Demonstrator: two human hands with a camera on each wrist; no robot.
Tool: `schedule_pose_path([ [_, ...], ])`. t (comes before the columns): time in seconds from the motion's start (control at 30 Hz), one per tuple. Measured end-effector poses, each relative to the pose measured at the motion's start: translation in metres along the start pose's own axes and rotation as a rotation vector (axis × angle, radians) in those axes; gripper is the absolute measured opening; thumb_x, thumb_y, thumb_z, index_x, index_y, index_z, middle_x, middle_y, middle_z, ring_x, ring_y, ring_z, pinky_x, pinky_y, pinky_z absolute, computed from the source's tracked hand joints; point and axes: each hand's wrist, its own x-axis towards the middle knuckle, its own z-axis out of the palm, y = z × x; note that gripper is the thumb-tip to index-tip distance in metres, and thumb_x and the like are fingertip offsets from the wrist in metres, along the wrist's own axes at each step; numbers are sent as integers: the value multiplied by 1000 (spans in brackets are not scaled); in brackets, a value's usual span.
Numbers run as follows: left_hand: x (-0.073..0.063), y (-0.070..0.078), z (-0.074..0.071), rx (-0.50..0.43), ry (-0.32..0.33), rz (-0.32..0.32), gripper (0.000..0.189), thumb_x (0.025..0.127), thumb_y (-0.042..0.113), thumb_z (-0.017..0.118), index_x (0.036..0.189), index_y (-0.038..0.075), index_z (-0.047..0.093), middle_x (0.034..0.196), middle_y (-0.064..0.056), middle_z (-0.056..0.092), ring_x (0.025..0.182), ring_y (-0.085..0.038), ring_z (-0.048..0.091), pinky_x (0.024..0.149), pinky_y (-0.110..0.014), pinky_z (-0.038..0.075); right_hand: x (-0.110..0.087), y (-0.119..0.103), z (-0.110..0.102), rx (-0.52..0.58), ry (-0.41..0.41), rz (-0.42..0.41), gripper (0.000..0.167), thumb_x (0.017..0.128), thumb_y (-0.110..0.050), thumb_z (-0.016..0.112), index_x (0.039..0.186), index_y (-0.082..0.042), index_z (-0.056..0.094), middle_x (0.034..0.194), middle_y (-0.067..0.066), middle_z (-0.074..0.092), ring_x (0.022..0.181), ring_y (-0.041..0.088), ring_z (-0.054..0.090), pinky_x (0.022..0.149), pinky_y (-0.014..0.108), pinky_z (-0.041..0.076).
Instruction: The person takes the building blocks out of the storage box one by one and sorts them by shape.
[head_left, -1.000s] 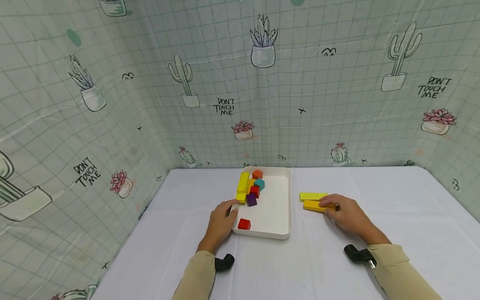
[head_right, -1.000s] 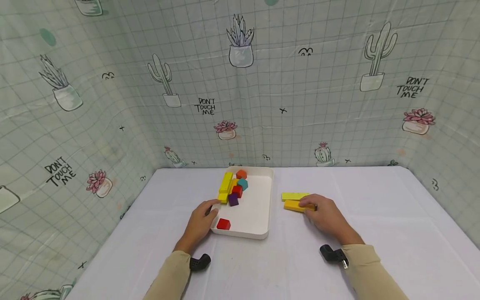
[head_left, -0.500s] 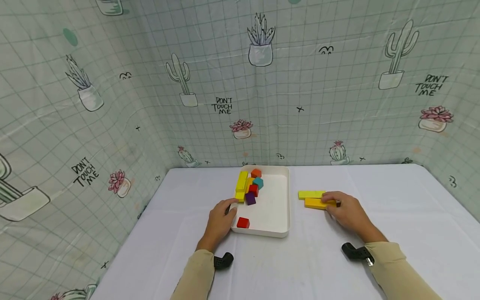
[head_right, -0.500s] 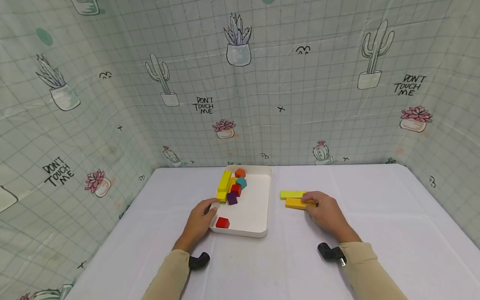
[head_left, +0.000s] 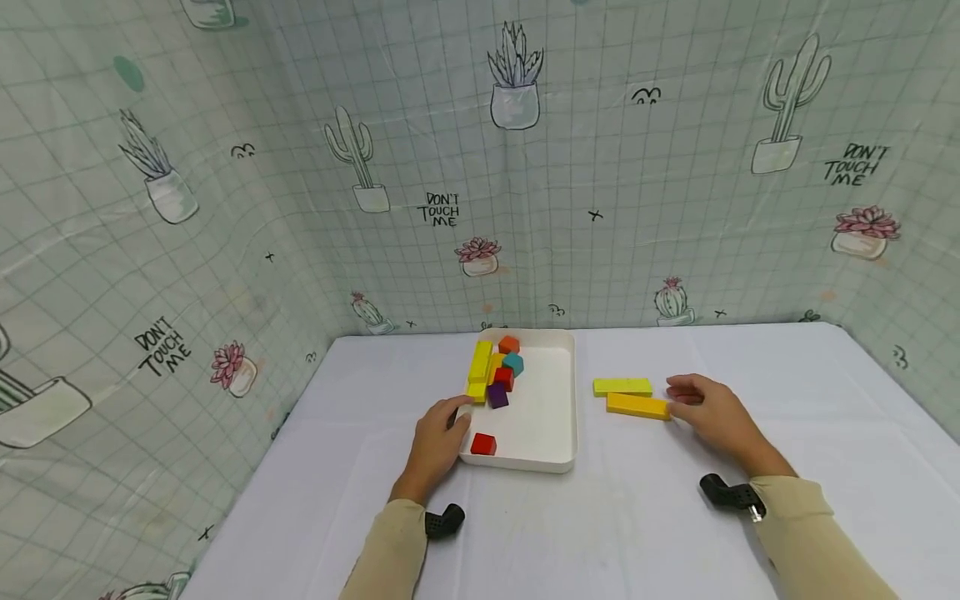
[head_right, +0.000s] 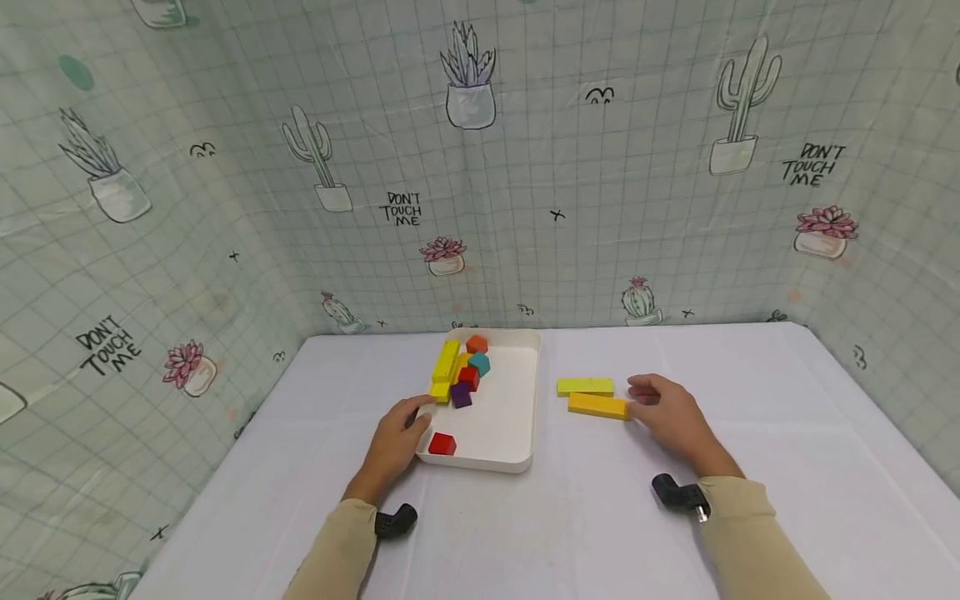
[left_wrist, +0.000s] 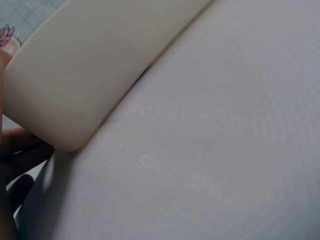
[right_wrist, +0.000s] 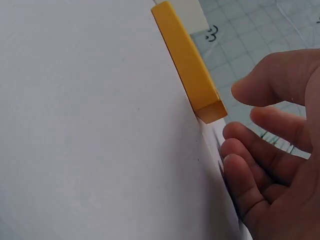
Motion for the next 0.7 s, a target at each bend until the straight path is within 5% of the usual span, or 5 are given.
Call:
schedule_pose_path([
  [0.33,0,1,-4,-30,-2,-5,33,101,22,56,133,19,65,132,-5,61,130,-27,51,110,-53,39,3,4,-13,-33,-53,-30,51,95,-27,68,134,6,58,125,23,64,105,31,62,81,36,54],
  [0.7,-1,1,-4,-26,-4,26,32,100,22,56,130,18,66,129,-5,63,129,-27,52,110,-51,39,0,8,-1,-116,-63,-39,43,91,-21,71,124,6,65,104,12,66,90,24,56,77,37,51],
])
